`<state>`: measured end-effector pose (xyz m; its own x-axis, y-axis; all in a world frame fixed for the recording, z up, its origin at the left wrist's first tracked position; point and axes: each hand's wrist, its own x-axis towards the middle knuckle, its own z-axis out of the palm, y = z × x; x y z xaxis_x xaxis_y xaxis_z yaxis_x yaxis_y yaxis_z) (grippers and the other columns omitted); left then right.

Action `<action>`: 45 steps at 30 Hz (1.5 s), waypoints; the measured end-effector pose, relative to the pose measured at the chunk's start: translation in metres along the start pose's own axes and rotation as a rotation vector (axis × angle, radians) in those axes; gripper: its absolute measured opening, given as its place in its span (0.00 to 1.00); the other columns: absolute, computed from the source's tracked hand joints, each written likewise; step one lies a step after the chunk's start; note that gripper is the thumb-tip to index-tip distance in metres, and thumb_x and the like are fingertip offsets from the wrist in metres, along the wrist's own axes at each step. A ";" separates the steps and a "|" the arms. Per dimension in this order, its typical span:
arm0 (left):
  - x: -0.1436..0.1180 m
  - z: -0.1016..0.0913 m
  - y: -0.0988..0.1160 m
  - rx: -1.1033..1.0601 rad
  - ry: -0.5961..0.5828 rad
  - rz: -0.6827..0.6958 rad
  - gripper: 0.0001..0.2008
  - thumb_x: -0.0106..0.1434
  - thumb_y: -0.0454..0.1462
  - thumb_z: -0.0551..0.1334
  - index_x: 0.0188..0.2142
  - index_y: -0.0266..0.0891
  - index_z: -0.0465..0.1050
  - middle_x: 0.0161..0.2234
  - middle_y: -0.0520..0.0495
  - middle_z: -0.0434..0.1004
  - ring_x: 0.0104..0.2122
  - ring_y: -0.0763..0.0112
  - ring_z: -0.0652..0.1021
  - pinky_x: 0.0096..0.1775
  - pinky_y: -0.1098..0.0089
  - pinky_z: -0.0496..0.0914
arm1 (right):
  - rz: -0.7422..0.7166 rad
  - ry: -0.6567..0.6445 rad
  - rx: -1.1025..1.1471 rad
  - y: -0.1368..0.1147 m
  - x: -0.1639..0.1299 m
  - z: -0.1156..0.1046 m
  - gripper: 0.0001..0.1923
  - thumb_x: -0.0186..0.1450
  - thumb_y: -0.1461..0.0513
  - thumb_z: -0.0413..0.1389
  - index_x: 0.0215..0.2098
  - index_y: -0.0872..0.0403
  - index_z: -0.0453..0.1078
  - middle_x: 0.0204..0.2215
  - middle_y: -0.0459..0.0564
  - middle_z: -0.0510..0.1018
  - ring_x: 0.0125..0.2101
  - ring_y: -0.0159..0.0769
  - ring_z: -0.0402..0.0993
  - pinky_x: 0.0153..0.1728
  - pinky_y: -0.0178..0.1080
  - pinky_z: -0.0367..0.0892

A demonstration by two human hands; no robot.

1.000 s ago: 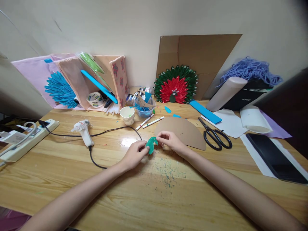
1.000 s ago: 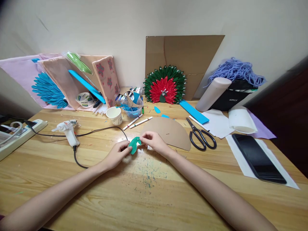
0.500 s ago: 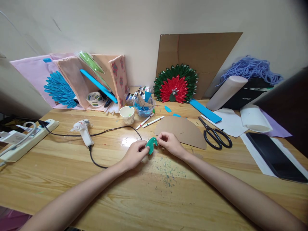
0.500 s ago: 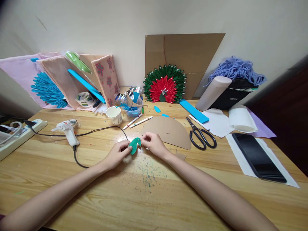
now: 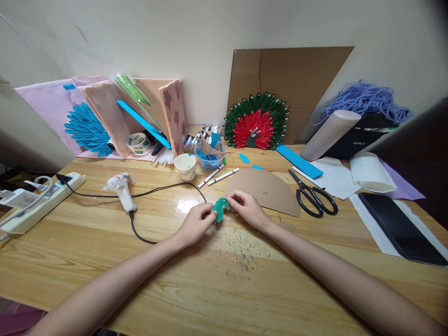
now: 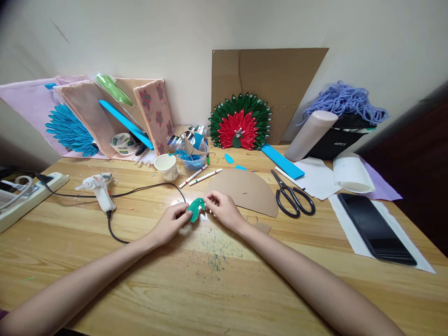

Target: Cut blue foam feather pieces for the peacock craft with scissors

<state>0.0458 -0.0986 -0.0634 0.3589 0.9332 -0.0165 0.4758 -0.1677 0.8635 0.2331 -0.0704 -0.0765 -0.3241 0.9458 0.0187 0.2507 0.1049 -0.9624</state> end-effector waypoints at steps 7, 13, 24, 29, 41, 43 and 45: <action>0.001 0.000 0.000 0.021 0.006 0.007 0.13 0.60 0.40 0.52 0.20 0.38 0.56 0.21 0.54 0.57 0.25 0.73 0.61 0.29 0.72 0.54 | -0.009 -0.010 -0.013 0.002 0.000 0.001 0.13 0.63 0.54 0.51 0.26 0.55 0.64 0.21 0.44 0.70 0.23 0.29 0.64 0.26 0.34 0.60; 0.000 0.000 0.000 0.032 0.007 0.017 0.13 0.60 0.39 0.52 0.20 0.38 0.56 0.22 0.54 0.58 0.26 0.73 0.62 0.29 0.72 0.55 | -0.033 -0.034 -0.007 -0.001 -0.001 0.000 0.13 0.63 0.55 0.51 0.26 0.55 0.64 0.22 0.44 0.70 0.24 0.29 0.64 0.26 0.33 0.60; 0.000 0.000 0.002 0.041 -0.002 0.012 0.12 0.60 0.39 0.52 0.21 0.38 0.59 0.23 0.52 0.60 0.27 0.71 0.63 0.30 0.71 0.56 | -0.018 -0.026 0.006 -0.003 -0.001 0.000 0.12 0.62 0.55 0.51 0.26 0.55 0.64 0.21 0.44 0.70 0.23 0.29 0.64 0.26 0.33 0.61; 0.000 -0.001 0.002 0.044 0.004 0.007 0.13 0.60 0.40 0.52 0.20 0.38 0.57 0.22 0.53 0.59 0.26 0.72 0.63 0.30 0.72 0.56 | -0.014 -0.022 0.021 -0.002 -0.001 0.000 0.12 0.62 0.54 0.52 0.26 0.55 0.63 0.22 0.44 0.69 0.22 0.29 0.63 0.25 0.33 0.60; 0.001 0.000 0.002 0.060 0.005 0.013 0.14 0.60 0.40 0.52 0.20 0.38 0.57 0.21 0.54 0.58 0.25 0.72 0.62 0.29 0.72 0.55 | -0.020 -0.039 0.002 -0.003 -0.002 -0.001 0.12 0.63 0.55 0.51 0.26 0.55 0.63 0.22 0.44 0.70 0.24 0.30 0.66 0.27 0.34 0.61; 0.001 -0.001 0.002 0.049 0.000 0.011 0.14 0.61 0.40 0.52 0.21 0.38 0.58 0.21 0.53 0.59 0.26 0.72 0.62 0.29 0.72 0.56 | -0.029 -0.033 0.024 -0.002 -0.002 -0.001 0.12 0.64 0.55 0.50 0.27 0.54 0.63 0.22 0.44 0.70 0.24 0.30 0.66 0.28 0.34 0.62; 0.001 -0.001 0.002 0.013 -0.003 0.007 0.14 0.62 0.41 0.52 0.22 0.37 0.61 0.22 0.52 0.61 0.26 0.72 0.64 0.30 0.72 0.57 | -0.031 -0.019 0.053 0.000 -0.002 -0.001 0.12 0.65 0.55 0.48 0.29 0.54 0.63 0.22 0.44 0.70 0.24 0.29 0.66 0.27 0.33 0.62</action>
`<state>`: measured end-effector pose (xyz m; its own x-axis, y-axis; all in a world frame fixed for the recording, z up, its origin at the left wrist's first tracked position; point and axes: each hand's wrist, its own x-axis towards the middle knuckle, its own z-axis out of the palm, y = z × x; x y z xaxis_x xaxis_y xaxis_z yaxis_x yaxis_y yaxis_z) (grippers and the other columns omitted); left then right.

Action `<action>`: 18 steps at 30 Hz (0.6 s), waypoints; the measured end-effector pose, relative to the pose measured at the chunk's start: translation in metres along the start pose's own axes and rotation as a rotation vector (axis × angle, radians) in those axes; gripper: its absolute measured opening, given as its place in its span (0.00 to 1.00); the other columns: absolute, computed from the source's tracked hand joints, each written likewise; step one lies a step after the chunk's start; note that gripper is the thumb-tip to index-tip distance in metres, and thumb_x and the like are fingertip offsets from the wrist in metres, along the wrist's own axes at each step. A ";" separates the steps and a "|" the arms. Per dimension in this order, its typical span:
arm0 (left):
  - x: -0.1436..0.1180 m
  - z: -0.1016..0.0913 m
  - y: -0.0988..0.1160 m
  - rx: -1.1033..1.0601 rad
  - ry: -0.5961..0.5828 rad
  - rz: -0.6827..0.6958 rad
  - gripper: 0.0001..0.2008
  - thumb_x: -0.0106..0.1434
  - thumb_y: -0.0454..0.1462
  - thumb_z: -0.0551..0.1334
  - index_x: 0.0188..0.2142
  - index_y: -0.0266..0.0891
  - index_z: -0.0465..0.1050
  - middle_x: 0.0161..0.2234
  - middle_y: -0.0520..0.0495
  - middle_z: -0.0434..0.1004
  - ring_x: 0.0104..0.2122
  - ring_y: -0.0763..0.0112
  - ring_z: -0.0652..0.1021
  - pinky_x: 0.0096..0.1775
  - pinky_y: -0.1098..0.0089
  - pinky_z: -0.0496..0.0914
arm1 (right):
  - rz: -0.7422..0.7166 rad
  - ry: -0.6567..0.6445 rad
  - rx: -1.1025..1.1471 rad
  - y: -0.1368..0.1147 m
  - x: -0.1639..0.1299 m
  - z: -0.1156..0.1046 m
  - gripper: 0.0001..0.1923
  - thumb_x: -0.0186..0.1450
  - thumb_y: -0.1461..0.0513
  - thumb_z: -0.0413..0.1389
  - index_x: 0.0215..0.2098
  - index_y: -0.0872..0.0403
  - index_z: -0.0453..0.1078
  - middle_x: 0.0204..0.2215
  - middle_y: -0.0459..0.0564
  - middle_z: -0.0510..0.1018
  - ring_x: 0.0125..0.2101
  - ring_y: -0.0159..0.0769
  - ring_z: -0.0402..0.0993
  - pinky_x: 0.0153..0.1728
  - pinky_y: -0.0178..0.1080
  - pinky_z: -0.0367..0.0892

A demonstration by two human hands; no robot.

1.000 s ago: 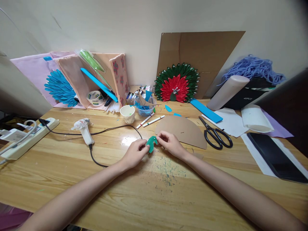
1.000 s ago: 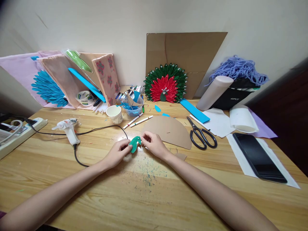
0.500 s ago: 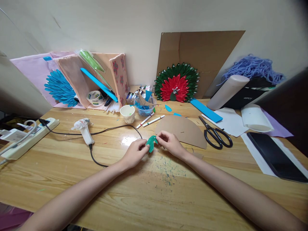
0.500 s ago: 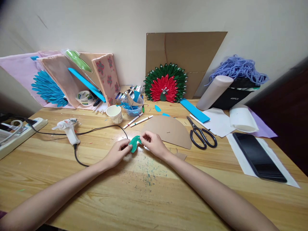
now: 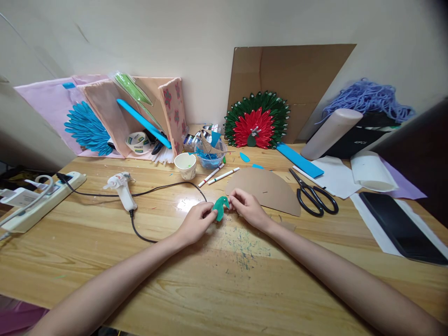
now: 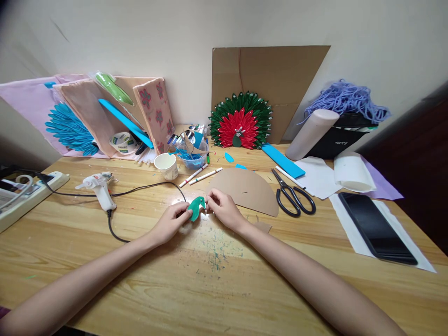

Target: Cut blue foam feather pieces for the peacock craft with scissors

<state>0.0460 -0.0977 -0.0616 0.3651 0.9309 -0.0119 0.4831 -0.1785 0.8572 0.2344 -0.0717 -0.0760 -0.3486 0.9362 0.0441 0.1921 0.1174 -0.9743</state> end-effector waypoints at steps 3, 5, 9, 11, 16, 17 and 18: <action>0.000 0.000 -0.001 -0.104 0.005 -0.001 0.15 0.64 0.43 0.51 0.26 0.37 0.65 0.25 0.51 0.65 0.28 0.71 0.66 0.33 0.71 0.60 | 0.001 0.026 0.064 0.003 0.001 0.001 0.13 0.67 0.54 0.44 0.31 0.53 0.62 0.21 0.44 0.70 0.21 0.29 0.65 0.23 0.32 0.60; 0.000 0.000 -0.002 -0.158 0.020 -0.005 0.16 0.65 0.44 0.50 0.27 0.37 0.65 0.26 0.51 0.65 0.29 0.71 0.66 0.33 0.72 0.61 | 0.002 0.036 0.105 0.004 0.002 0.001 0.15 0.67 0.53 0.42 0.31 0.53 0.62 0.21 0.44 0.70 0.21 0.29 0.64 0.22 0.32 0.59; 0.000 0.000 -0.003 -0.214 0.056 -0.024 0.16 0.65 0.45 0.50 0.26 0.37 0.62 0.24 0.53 0.61 0.26 0.73 0.64 0.30 0.73 0.59 | 0.005 0.023 0.114 0.004 0.002 0.002 0.15 0.67 0.52 0.45 0.32 0.54 0.64 0.21 0.44 0.70 0.22 0.29 0.65 0.23 0.32 0.59; 0.000 0.000 -0.003 -0.240 0.068 -0.020 0.17 0.65 0.45 0.50 0.25 0.38 0.61 0.23 0.53 0.62 0.26 0.73 0.65 0.31 0.73 0.60 | -0.007 0.004 0.080 0.001 0.000 0.001 0.15 0.66 0.52 0.47 0.32 0.54 0.66 0.22 0.44 0.70 0.23 0.29 0.65 0.24 0.32 0.60; 0.000 0.001 -0.005 -0.216 0.041 -0.020 0.19 0.65 0.46 0.49 0.24 0.37 0.63 0.23 0.52 0.64 0.27 0.72 0.67 0.33 0.72 0.61 | -0.035 -0.013 0.026 -0.004 -0.003 0.000 0.16 0.66 0.51 0.47 0.34 0.54 0.69 0.23 0.45 0.69 0.24 0.30 0.65 0.26 0.33 0.61; 0.000 0.002 -0.005 -0.196 0.032 -0.021 0.19 0.65 0.46 0.49 0.24 0.37 0.63 0.23 0.51 0.65 0.27 0.72 0.67 0.33 0.72 0.61 | -0.041 -0.006 0.020 -0.004 -0.003 0.000 0.16 0.66 0.51 0.47 0.33 0.54 0.69 0.23 0.45 0.69 0.25 0.30 0.65 0.27 0.33 0.61; 0.000 0.002 -0.005 -0.173 0.024 -0.021 0.19 0.65 0.46 0.50 0.24 0.37 0.63 0.23 0.51 0.65 0.27 0.71 0.68 0.33 0.72 0.61 | -0.046 0.002 0.014 -0.003 -0.004 0.001 0.16 0.66 0.51 0.48 0.33 0.54 0.69 0.23 0.45 0.69 0.25 0.31 0.65 0.27 0.34 0.62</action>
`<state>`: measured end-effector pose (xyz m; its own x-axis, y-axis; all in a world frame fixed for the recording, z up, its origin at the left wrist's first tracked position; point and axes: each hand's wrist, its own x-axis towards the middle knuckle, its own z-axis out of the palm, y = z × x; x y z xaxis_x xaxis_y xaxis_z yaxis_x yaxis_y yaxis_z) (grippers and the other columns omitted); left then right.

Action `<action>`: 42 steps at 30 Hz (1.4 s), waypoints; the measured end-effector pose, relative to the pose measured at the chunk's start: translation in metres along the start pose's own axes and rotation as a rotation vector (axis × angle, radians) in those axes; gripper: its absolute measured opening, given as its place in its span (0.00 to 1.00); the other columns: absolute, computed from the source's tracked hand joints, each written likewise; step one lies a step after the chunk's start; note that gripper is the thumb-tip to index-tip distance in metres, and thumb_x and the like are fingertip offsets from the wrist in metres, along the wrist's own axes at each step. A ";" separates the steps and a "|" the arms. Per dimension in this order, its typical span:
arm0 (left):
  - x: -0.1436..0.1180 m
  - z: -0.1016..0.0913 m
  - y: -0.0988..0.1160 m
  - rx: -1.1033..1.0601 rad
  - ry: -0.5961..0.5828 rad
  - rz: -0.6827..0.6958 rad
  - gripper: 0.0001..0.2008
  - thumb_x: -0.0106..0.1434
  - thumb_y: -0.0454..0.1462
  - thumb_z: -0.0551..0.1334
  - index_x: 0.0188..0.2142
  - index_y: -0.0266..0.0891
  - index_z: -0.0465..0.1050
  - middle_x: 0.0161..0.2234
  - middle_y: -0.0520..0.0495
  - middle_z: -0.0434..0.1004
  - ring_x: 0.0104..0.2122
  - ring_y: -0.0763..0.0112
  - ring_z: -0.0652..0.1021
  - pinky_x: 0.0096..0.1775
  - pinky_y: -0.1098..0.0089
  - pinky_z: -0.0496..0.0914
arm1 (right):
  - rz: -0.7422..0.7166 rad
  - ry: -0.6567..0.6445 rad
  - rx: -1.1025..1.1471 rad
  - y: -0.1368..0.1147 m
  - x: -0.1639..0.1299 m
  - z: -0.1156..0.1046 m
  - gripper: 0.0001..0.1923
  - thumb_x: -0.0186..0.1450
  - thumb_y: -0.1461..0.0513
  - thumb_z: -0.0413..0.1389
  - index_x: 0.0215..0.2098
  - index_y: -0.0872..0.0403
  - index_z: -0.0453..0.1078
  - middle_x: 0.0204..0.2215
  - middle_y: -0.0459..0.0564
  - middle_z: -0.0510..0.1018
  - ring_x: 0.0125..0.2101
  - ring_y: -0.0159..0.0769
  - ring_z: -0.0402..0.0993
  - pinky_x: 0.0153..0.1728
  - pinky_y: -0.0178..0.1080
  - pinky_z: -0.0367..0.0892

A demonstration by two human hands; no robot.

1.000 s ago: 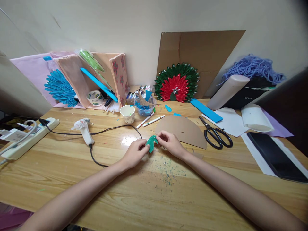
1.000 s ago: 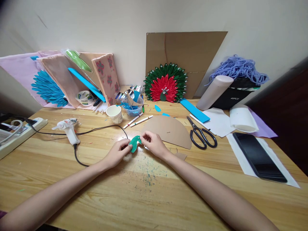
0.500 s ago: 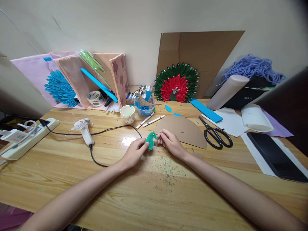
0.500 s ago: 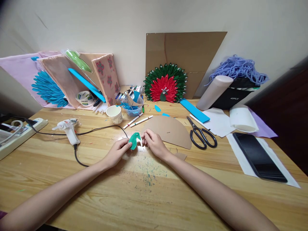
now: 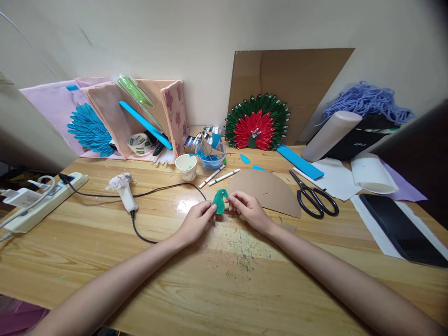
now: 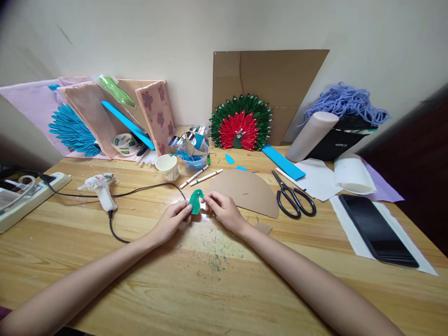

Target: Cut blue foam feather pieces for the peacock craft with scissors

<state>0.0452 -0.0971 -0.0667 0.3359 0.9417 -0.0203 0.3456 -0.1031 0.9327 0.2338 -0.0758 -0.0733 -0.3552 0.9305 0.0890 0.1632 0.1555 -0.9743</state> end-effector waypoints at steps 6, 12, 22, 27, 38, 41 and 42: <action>-0.001 -0.001 0.005 0.046 -0.023 0.009 0.18 0.65 0.46 0.50 0.25 0.37 0.67 0.24 0.51 0.68 0.29 0.71 0.69 0.34 0.72 0.62 | -0.010 0.008 -0.028 -0.004 0.007 -0.011 0.15 0.64 0.52 0.49 0.29 0.54 0.68 0.23 0.45 0.71 0.26 0.32 0.67 0.29 0.34 0.63; -0.003 -0.002 0.007 -0.005 -0.014 -0.018 0.18 0.65 0.46 0.49 0.28 0.37 0.69 0.26 0.49 0.70 0.30 0.68 0.71 0.37 0.70 0.62 | -0.076 0.226 -0.094 -0.013 0.039 -0.090 0.16 0.62 0.51 0.52 0.26 0.55 0.67 0.22 0.45 0.70 0.25 0.31 0.67 0.29 0.34 0.62; 0.002 -0.001 0.010 -0.010 0.005 -0.043 0.19 0.64 0.49 0.51 0.28 0.39 0.70 0.22 0.50 0.68 0.26 0.68 0.69 0.32 0.70 0.62 | -0.048 0.413 -0.185 0.003 0.051 -0.160 0.20 0.58 0.47 0.52 0.25 0.56 0.67 0.20 0.46 0.71 0.23 0.32 0.67 0.29 0.36 0.63; 0.002 -0.001 0.007 0.018 -0.002 -0.029 0.19 0.64 0.48 0.50 0.28 0.38 0.70 0.23 0.50 0.69 0.27 0.68 0.70 0.33 0.70 0.62 | -0.025 0.374 -0.197 0.005 0.053 -0.166 0.19 0.57 0.48 0.52 0.24 0.55 0.67 0.21 0.47 0.72 0.24 0.32 0.67 0.29 0.35 0.63; 0.052 -0.002 0.011 0.471 0.114 0.122 0.10 0.62 0.41 0.55 0.37 0.39 0.71 0.35 0.44 0.74 0.36 0.63 0.73 0.38 0.66 0.66 | 0.095 0.083 -0.143 0.008 0.048 -0.146 0.18 0.58 0.50 0.53 0.27 0.58 0.70 0.22 0.48 0.74 0.23 0.30 0.68 0.27 0.34 0.62; 0.084 0.007 0.009 0.676 0.146 0.168 0.07 0.62 0.35 0.55 0.37 0.38 0.70 0.38 0.42 0.73 0.40 0.62 0.73 0.42 0.64 0.66 | 0.103 0.058 -0.136 0.005 0.046 -0.142 0.19 0.58 0.49 0.53 0.27 0.58 0.70 0.22 0.48 0.74 0.23 0.30 0.67 0.27 0.34 0.62; 0.091 0.011 0.009 0.722 0.151 0.163 0.07 0.61 0.34 0.54 0.35 0.38 0.70 0.38 0.42 0.72 0.41 0.62 0.72 0.42 0.64 0.66 | 0.104 0.056 -0.134 0.004 0.046 -0.142 0.19 0.58 0.49 0.52 0.28 0.58 0.70 0.22 0.48 0.74 0.23 0.30 0.67 0.27 0.34 0.62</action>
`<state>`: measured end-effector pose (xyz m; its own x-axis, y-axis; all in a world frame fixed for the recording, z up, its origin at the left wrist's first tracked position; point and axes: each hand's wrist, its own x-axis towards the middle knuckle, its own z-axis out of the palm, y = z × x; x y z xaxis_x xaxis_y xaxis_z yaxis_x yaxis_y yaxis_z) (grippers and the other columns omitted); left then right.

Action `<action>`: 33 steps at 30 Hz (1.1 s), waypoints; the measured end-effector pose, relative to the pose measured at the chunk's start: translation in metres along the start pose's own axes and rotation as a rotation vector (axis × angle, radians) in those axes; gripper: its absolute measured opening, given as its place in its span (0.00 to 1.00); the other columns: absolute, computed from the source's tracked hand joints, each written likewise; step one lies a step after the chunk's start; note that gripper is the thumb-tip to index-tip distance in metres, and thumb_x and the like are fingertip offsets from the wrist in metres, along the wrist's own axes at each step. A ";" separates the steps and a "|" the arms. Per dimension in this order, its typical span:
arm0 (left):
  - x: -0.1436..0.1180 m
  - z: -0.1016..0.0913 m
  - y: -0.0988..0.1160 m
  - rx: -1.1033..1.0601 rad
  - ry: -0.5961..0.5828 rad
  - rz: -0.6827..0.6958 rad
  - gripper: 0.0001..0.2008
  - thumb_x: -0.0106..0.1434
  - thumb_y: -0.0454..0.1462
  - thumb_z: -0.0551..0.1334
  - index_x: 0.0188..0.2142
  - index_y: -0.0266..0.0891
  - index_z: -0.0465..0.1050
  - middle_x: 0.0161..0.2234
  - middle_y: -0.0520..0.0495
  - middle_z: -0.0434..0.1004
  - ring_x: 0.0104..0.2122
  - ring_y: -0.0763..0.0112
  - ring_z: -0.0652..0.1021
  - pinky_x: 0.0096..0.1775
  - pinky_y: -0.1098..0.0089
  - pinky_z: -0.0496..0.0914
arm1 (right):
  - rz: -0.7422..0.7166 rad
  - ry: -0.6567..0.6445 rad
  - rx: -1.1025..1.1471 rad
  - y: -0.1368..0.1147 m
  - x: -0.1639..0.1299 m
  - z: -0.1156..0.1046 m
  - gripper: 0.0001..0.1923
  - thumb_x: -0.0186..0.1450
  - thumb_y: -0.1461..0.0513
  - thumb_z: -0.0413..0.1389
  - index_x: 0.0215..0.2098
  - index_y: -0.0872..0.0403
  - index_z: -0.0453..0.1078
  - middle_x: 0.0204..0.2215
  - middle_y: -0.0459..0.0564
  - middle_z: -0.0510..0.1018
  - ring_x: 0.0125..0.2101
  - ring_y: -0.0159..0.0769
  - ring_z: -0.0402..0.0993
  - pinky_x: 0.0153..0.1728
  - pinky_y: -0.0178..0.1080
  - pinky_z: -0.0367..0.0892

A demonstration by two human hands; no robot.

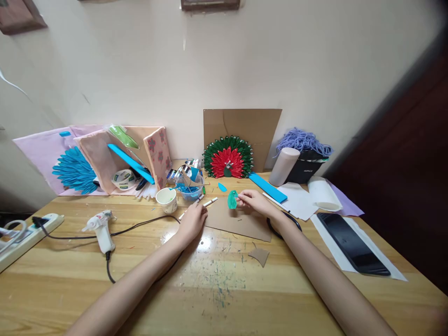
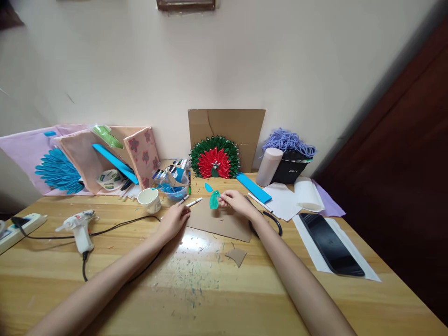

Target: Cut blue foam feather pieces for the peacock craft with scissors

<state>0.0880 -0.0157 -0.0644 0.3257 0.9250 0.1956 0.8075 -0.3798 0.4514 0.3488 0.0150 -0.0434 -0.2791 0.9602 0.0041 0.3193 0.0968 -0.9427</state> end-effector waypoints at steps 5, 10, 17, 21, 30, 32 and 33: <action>0.009 0.009 0.009 0.061 0.015 -0.027 0.08 0.62 0.31 0.51 0.33 0.36 0.67 0.37 0.41 0.71 0.40 0.62 0.71 0.42 0.64 0.65 | -0.008 -0.005 -0.004 -0.006 -0.001 0.000 0.20 0.58 0.48 0.53 0.28 0.58 0.69 0.23 0.48 0.74 0.24 0.31 0.68 0.29 0.35 0.62; 0.004 0.005 0.016 0.123 0.008 -0.076 0.09 0.64 0.30 0.47 0.33 0.36 0.64 0.38 0.40 0.68 0.39 0.61 0.69 0.41 0.62 0.64 | -0.025 -0.024 -0.008 -0.012 -0.003 0.003 0.21 0.58 0.47 0.52 0.29 0.57 0.69 0.23 0.48 0.74 0.25 0.32 0.68 0.29 0.36 0.63; 0.001 0.003 0.021 0.134 -0.027 -0.063 0.11 0.64 0.27 0.43 0.33 0.37 0.62 0.36 0.44 0.66 0.37 0.66 0.68 0.39 0.67 0.63 | -0.017 -0.044 -0.018 -0.015 -0.005 0.005 0.21 0.59 0.46 0.52 0.29 0.57 0.70 0.23 0.48 0.74 0.26 0.33 0.69 0.30 0.36 0.63; -0.001 0.005 0.022 0.138 -0.036 -0.028 0.12 0.64 0.27 0.43 0.34 0.36 0.63 0.36 0.43 0.66 0.36 0.67 0.68 0.39 0.68 0.64 | 0.000 -0.068 -0.023 -0.014 -0.006 0.009 0.21 0.58 0.46 0.53 0.29 0.57 0.70 0.24 0.48 0.74 0.27 0.33 0.69 0.31 0.36 0.63; 0.014 -0.067 0.010 0.239 0.419 -0.018 0.11 0.63 0.27 0.48 0.38 0.36 0.66 0.37 0.41 0.67 0.38 0.63 0.70 0.40 0.65 0.66 | 0.114 -0.212 -0.034 -0.008 -0.011 0.021 0.21 0.59 0.46 0.51 0.28 0.57 0.67 0.22 0.46 0.72 0.20 0.28 0.66 0.21 0.32 0.57; 0.017 -0.091 -0.004 0.274 0.493 -0.115 0.10 0.62 0.29 0.49 0.37 0.36 0.68 0.37 0.40 0.68 0.38 0.61 0.71 0.40 0.64 0.66 | 0.153 -0.237 -0.039 -0.009 -0.012 0.022 0.21 0.59 0.46 0.52 0.27 0.57 0.66 0.22 0.46 0.72 0.21 0.29 0.67 0.20 0.31 0.57; 0.017 -0.100 -0.012 0.283 0.471 -0.168 0.10 0.62 0.30 0.50 0.37 0.36 0.69 0.36 0.40 0.69 0.38 0.61 0.72 0.40 0.64 0.66 | 0.168 -0.246 -0.044 -0.010 -0.013 0.023 0.20 0.58 0.47 0.53 0.27 0.56 0.66 0.22 0.47 0.72 0.21 0.29 0.68 0.20 0.31 0.57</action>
<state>0.0344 0.0041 0.0207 -0.0205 0.8434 0.5369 0.9504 -0.1502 0.2722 0.3287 -0.0045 -0.0413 -0.4287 0.8718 -0.2372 0.4169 -0.0421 -0.9080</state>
